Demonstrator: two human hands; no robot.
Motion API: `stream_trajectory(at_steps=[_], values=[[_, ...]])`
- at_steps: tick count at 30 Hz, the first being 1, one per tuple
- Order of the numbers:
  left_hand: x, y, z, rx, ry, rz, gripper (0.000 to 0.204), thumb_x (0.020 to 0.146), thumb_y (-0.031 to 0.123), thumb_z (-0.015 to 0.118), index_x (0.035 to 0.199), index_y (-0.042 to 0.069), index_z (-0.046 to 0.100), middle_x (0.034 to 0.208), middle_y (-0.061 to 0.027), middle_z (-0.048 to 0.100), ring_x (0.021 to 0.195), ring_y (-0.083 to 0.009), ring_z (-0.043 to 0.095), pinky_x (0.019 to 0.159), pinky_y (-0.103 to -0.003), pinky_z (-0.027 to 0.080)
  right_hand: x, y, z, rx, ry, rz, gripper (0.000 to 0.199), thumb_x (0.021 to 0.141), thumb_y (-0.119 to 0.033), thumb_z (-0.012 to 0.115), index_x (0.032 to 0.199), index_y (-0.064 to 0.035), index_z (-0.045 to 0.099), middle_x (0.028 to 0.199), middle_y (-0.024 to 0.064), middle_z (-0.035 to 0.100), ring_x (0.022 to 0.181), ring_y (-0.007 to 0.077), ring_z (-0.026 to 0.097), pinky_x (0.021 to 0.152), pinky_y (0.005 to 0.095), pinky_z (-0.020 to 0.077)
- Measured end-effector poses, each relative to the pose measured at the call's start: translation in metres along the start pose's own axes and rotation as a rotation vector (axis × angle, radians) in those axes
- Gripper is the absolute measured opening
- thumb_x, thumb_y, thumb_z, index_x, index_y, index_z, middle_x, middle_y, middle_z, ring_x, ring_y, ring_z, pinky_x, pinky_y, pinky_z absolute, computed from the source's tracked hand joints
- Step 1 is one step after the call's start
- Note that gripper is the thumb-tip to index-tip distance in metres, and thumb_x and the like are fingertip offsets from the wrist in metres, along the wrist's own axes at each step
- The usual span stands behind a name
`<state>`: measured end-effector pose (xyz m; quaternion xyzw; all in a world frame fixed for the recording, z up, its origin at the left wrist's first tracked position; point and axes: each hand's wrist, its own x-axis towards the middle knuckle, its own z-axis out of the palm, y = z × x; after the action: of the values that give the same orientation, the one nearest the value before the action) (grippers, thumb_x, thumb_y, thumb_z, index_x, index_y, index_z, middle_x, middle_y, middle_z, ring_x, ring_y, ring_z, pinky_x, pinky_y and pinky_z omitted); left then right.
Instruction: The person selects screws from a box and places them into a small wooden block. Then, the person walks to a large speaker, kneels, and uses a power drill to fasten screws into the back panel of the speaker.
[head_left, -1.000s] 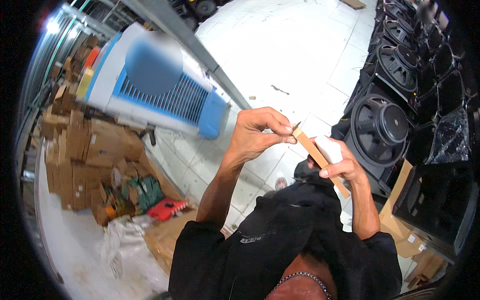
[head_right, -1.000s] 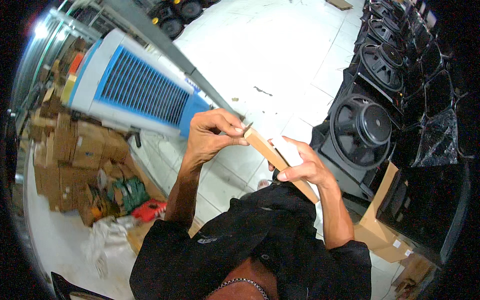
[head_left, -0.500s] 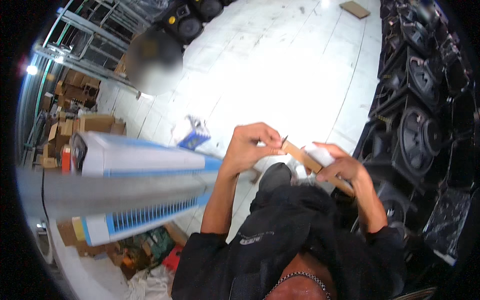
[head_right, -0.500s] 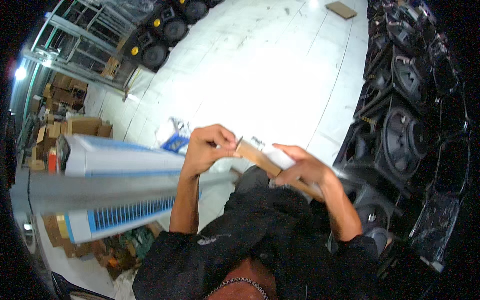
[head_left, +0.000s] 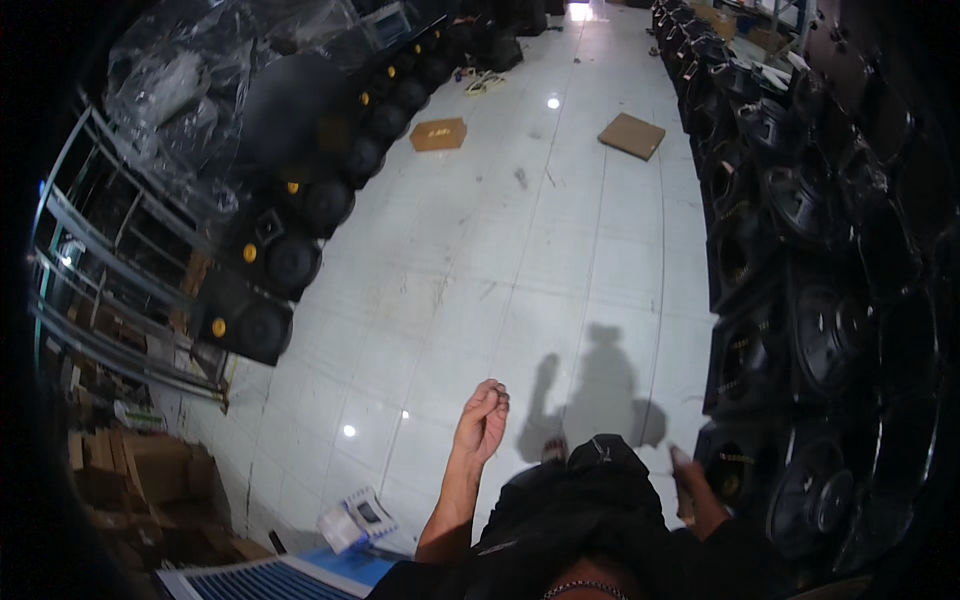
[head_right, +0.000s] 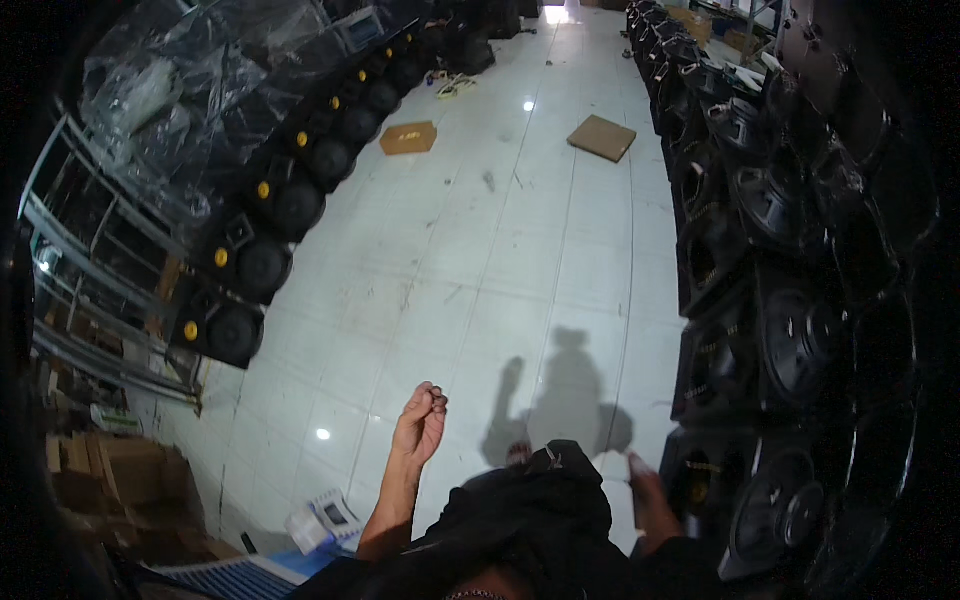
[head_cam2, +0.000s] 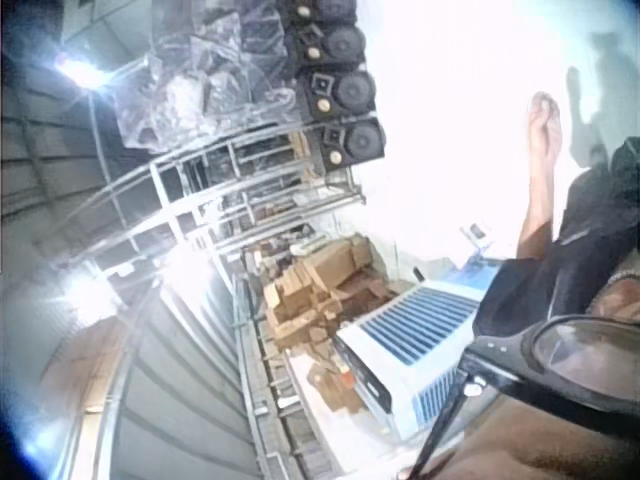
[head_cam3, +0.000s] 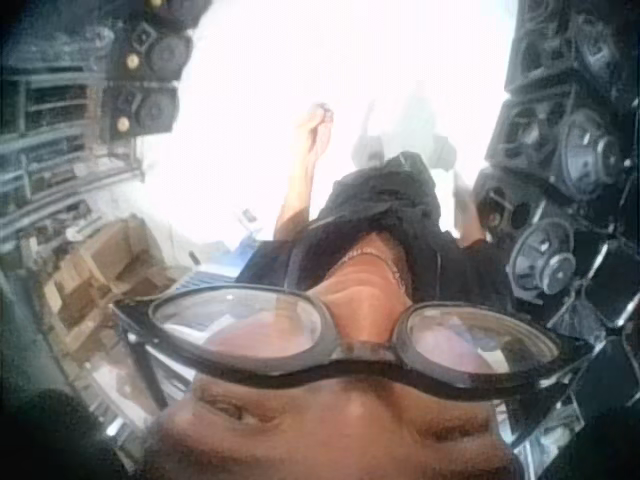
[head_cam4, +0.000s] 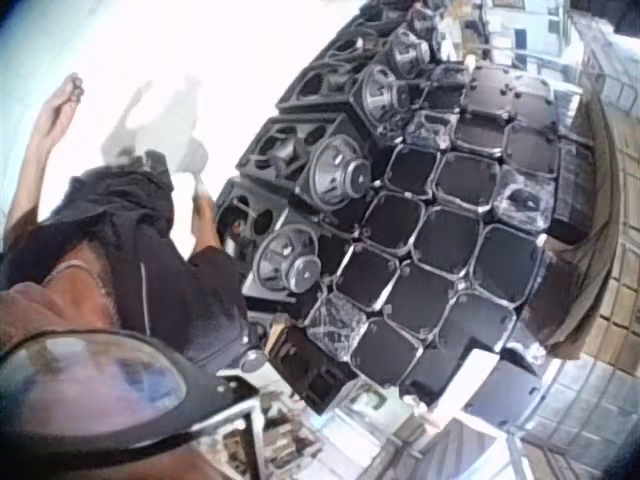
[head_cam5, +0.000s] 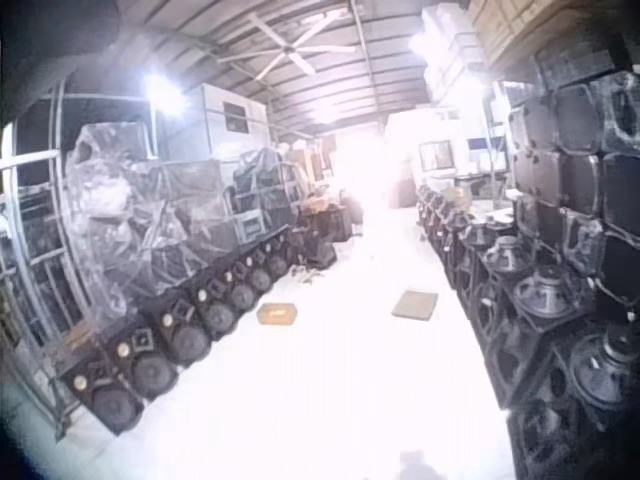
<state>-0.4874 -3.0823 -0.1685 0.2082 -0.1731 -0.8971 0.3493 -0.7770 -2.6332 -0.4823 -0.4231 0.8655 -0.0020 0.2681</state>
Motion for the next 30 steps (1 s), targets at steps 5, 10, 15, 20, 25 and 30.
stream_trajectory(at_steps=[5,10,15,20,25,30], values=[[0.237,0.022,0.043,-0.054,-0.092,-0.381,0.021,0.086,0.008,0.053,0.104,-0.002,0.058,0.092,-0.0106,0.062,0.086,-0.0189,0.058,0.078,-0.026,0.048,-0.051,0.011,-0.026,0.621,0.074,0.267,0.031,0.09,-0.032,0.054,0.097,-0.0035,0.063,0.087,0.0097,0.06,0.084,0.0225,0.057,0.079,0.0378,0.0459],[0.451,0.036,0.043,-0.122,-0.028,-0.559,0.014,0.085,0.014,0.051,0.092,0.003,0.057,0.081,-0.0056,0.059,0.069,-0.016,0.054,0.062,-0.026,0.044,0.201,-0.026,-0.08,1.363,0.038,0.68,0.036,0.093,-0.035,0.05,0.097,-0.0017,0.064,0.083,0.0115,0.063,0.073,0.0211,0.059,0.067,0.0372,0.0461],[0.624,0.073,0.127,0.038,-0.034,-0.523,0.01,0.085,0.018,0.048,0.081,0.009,0.049,0.06,0.0009,0.042,0.048,-0.0103,0.036,0.047,-0.025,0.03,0.558,-0.087,-0.318,0.319,0.164,0.247,0.04,0.07,-0.023,0.067,0.103,-0.002,0.059,0.088,0.0162,0.066,0.078,0.0316,0.064,0.067,0.0445,0.0493],[0.826,0.119,0.157,0.003,-0.038,-0.426,0.011,0.081,0.016,0.049,0.085,0.008,0.055,0.056,-0.0001,0.039,0.047,-0.0119,0.035,0.045,-0.025,0.029,0.845,-0.161,-0.595,0.787,0.316,0.2,0.049,0.058,-0.018,0.077,0.099,-0.0007,0.057,0.091,0.0117,0.065,0.081,0.0251,0.063,0.073,0.0384,0.0505],[1.07,0.146,0.199,-0.097,-0.095,-0.405,0.009,0.073,0.015,0.048,0.07,0.007,0.051,0.059,-0.0024,0.036,0.05,-0.0151,0.033,0.046,-0.028,0.029,1.028,-0.125,-0.644,0.891,0.304,0.464,0.052,0.056,-0.02,0.076,0.101,-0.0008,0.056,0.09,0.0132,0.064,0.082,0.0277,0.062,0.074,0.037,0.0503],[1.29,0.202,0.359,0.162,-0.331,-0.422,0.026,0.072,0.023,0.045,0.052,0.009,0.037,0.053,-0.0015,0.03,0.05,-0.0138,0.029,0.047,-0.028,0.024,1.048,-0.065,-0.526,0.614,-0.055,0.778,0.046,0.081,-0.041,0.055,0.106,-0.0034,0.062,0.093,0.0202,0.065,0.092,0.0335,0.063,0.079,0.044,0.0471]])
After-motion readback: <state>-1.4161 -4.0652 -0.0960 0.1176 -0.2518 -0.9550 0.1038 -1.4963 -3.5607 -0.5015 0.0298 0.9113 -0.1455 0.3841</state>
